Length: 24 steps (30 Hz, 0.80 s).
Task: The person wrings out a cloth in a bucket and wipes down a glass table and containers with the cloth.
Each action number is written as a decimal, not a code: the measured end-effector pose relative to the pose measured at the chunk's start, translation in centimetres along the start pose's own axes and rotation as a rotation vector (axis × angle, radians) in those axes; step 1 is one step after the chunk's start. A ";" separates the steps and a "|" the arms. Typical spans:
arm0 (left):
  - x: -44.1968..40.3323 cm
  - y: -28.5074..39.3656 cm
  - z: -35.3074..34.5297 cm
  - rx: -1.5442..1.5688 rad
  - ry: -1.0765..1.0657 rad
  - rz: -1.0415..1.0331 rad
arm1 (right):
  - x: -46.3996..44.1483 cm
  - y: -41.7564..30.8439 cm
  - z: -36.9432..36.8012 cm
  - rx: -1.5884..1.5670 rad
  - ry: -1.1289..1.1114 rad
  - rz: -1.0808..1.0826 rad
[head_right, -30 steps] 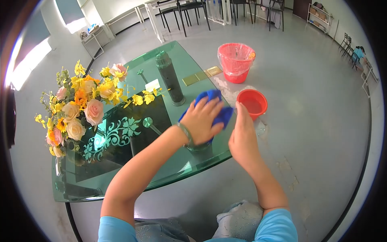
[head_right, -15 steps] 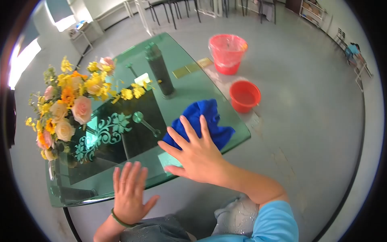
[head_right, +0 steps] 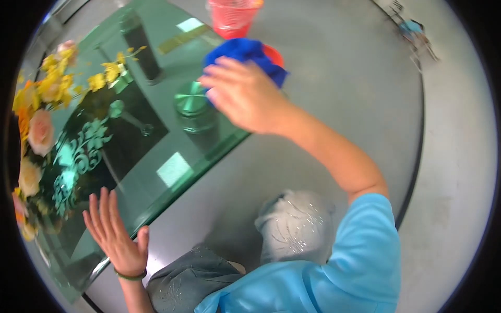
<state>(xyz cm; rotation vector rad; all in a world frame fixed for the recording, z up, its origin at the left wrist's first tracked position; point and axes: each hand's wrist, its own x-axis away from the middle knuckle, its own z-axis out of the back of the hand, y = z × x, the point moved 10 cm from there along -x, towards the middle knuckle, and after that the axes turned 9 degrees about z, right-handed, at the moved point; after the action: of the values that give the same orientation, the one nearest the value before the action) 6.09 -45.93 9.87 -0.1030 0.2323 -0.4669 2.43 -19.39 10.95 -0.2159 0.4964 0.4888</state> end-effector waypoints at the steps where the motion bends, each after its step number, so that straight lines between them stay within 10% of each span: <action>1: 0.0 0.0 -0.1 -0.008 0.030 -0.014 | 0.1 -1.8 0.0 -0.033 -0.018 0.056; 24: 0.3 -0.5 -0.4 0.042 0.066 -0.019 | -2.2 -6.6 -2.5 -0.243 -0.070 0.063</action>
<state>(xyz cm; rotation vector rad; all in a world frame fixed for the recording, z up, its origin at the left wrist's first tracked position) 6.04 -46.48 9.50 -0.0488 0.2868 -0.4942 3.07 -26.76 10.44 -0.4160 0.3760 0.6169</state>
